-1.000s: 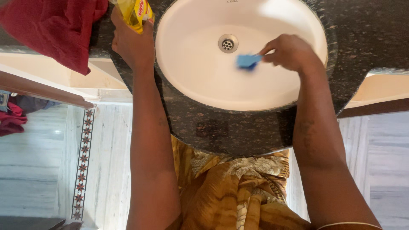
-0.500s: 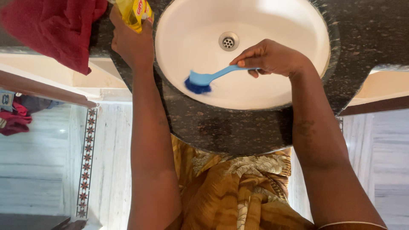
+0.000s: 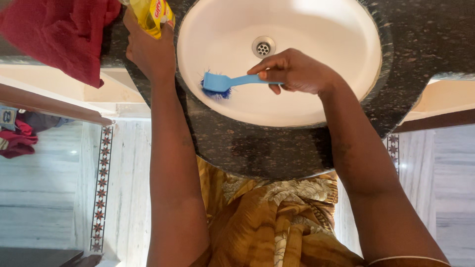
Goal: The person scrubs the inside of a white bathroom sink using a blue scrub brush held in the right hand. A bottle of yellow dish soap is held in the left hand and placed on the countertop. The person scrubs the sink basin in circular motions around the drain.
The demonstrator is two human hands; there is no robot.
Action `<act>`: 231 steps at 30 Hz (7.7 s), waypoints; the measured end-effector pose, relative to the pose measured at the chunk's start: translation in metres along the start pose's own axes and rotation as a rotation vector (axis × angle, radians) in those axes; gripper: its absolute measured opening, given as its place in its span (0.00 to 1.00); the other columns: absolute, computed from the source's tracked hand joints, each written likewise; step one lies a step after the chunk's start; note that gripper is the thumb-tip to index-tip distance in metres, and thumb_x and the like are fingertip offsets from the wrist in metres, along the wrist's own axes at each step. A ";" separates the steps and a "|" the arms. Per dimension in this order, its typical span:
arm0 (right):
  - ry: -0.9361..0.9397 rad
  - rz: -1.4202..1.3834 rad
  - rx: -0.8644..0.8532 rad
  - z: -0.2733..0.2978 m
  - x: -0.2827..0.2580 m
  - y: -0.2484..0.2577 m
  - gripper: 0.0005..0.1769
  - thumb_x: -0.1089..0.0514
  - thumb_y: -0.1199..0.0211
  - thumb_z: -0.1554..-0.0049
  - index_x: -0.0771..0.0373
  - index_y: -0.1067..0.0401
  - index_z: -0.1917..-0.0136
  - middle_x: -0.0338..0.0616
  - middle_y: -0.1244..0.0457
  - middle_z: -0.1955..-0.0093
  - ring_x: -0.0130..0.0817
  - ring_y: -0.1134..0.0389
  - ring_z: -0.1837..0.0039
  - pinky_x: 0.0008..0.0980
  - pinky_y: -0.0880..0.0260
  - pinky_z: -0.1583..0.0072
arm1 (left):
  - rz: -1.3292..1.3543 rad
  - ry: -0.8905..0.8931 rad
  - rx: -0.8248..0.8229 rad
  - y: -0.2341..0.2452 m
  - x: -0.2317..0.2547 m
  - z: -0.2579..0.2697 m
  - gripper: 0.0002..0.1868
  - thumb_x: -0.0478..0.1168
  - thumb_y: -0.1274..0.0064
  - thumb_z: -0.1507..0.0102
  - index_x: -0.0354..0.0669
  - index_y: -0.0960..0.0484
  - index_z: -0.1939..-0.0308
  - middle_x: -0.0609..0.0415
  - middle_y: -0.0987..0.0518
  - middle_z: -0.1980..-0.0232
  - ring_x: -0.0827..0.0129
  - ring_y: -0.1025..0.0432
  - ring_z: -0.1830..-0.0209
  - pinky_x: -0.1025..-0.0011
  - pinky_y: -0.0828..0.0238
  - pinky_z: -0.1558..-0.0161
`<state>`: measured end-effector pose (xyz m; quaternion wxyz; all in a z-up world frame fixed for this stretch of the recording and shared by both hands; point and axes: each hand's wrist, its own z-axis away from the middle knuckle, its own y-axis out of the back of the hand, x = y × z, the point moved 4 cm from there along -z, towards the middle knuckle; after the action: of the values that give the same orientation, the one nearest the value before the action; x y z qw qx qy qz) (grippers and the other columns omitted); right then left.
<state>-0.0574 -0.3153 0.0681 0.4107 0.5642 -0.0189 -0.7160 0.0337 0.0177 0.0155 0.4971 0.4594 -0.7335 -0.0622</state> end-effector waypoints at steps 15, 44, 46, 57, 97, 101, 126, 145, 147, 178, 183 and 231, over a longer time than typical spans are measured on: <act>-0.033 0.209 0.089 -0.041 0.026 -0.016 0.19 0.50 0.51 0.32 0.55 0.26 0.33 0.46 0.29 0.61 0.32 0.33 0.60 0.41 0.37 0.52 | 0.050 -0.006 0.018 0.005 0.005 0.003 0.41 0.46 0.31 0.37 0.49 0.40 0.27 0.47 0.18 0.39 0.51 0.25 0.38 0.51 0.40 0.34; -0.289 0.678 0.681 -0.024 0.087 0.072 0.14 0.54 0.39 0.36 0.45 0.22 0.37 0.47 0.31 0.42 0.49 0.29 0.44 0.49 0.28 0.44 | 0.017 -0.025 -0.012 0.005 0.007 0.003 0.43 0.47 0.32 0.36 0.47 0.44 0.26 0.48 0.20 0.38 0.56 0.26 0.36 0.50 0.50 0.33; -0.333 0.715 0.746 -0.017 0.091 0.083 0.15 0.58 0.42 0.36 0.44 0.21 0.38 0.48 0.30 0.43 0.50 0.29 0.45 0.50 0.28 0.45 | 0.004 -0.008 -0.009 0.002 0.005 0.000 0.43 0.48 0.31 0.36 0.48 0.43 0.26 0.48 0.20 0.38 0.56 0.26 0.37 0.50 0.50 0.32; -0.006 0.199 0.073 -0.040 0.003 -0.039 0.22 0.47 0.40 0.39 0.45 0.28 0.32 0.39 0.34 0.66 0.29 0.37 0.65 0.35 0.34 0.58 | -0.025 0.045 -0.020 0.005 0.008 0.005 0.45 0.48 0.30 0.38 0.48 0.43 0.26 0.45 0.20 0.39 0.50 0.28 0.38 0.50 0.47 0.34; -0.438 0.822 0.744 -0.030 0.110 0.082 0.15 0.49 0.44 0.32 0.56 0.20 0.47 0.52 0.30 0.52 0.49 0.27 0.52 0.49 0.26 0.51 | 0.028 0.006 0.025 0.000 0.003 0.005 0.41 0.51 0.34 0.35 0.48 0.44 0.26 0.48 0.20 0.38 0.56 0.25 0.38 0.50 0.48 0.30; -0.247 0.767 0.663 -0.055 0.096 0.054 0.15 0.55 0.48 0.34 0.60 0.21 0.49 0.49 0.31 0.59 0.43 0.32 0.61 0.45 0.29 0.58 | -0.002 0.002 0.018 -0.001 0.003 0.003 0.40 0.51 0.35 0.34 0.48 0.43 0.27 0.48 0.19 0.40 0.56 0.25 0.38 0.50 0.47 0.32; -0.068 0.160 -0.019 -0.019 0.009 -0.015 0.21 0.44 0.43 0.35 0.45 0.25 0.31 0.37 0.40 0.69 0.24 0.45 0.67 0.30 0.39 0.58 | 0.016 0.023 0.000 -0.002 0.000 0.004 0.39 0.52 0.35 0.34 0.49 0.40 0.26 0.50 0.19 0.38 0.56 0.25 0.37 0.53 0.42 0.32; -0.154 0.321 0.035 0.009 0.007 0.021 0.14 0.50 0.37 0.37 0.49 0.19 0.39 0.42 0.29 0.64 0.29 0.43 0.69 0.37 0.41 0.63 | -0.020 0.006 0.004 -0.004 -0.001 0.004 0.41 0.52 0.35 0.34 0.47 0.43 0.27 0.45 0.19 0.41 0.53 0.25 0.40 0.50 0.46 0.33; -0.352 0.483 0.174 0.012 0.029 0.054 0.13 0.51 0.37 0.37 0.49 0.19 0.41 0.39 0.30 0.62 0.28 0.37 0.66 0.36 0.35 0.60 | -0.012 0.029 -0.001 -0.003 -0.002 0.004 0.41 0.52 0.34 0.35 0.46 0.43 0.27 0.45 0.19 0.41 0.52 0.25 0.40 0.50 0.45 0.33; -0.051 -0.018 -0.039 -0.006 0.000 0.000 0.17 0.52 0.41 0.34 0.55 0.21 0.35 0.49 0.31 0.63 0.32 0.48 0.69 0.31 0.48 0.67 | 0.104 -0.062 0.048 0.004 0.002 0.008 0.40 0.47 0.32 0.35 0.48 0.42 0.26 0.44 0.19 0.38 0.51 0.23 0.38 0.55 0.34 0.35; -0.389 0.637 0.389 -0.023 0.067 0.057 0.15 0.48 0.45 0.33 0.51 0.21 0.41 0.39 0.30 0.60 0.31 0.32 0.62 0.39 0.32 0.55 | 0.088 0.005 0.036 0.000 0.001 0.004 0.39 0.47 0.32 0.34 0.47 0.40 0.26 0.44 0.18 0.41 0.51 0.21 0.41 0.54 0.34 0.35; -0.247 0.806 0.776 -0.062 0.098 0.071 0.15 0.56 0.38 0.40 0.37 0.18 0.44 0.44 0.29 0.50 0.49 0.27 0.52 0.46 0.28 0.51 | 0.152 -0.057 0.084 -0.001 -0.001 0.005 0.42 0.44 0.32 0.35 0.45 0.43 0.26 0.40 0.22 0.36 0.45 0.25 0.37 0.50 0.34 0.34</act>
<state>0.0319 -0.3949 0.0031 0.4088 0.5342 -0.5416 -0.5042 0.0301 0.0159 0.0123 0.4596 0.4207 -0.7821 -0.0065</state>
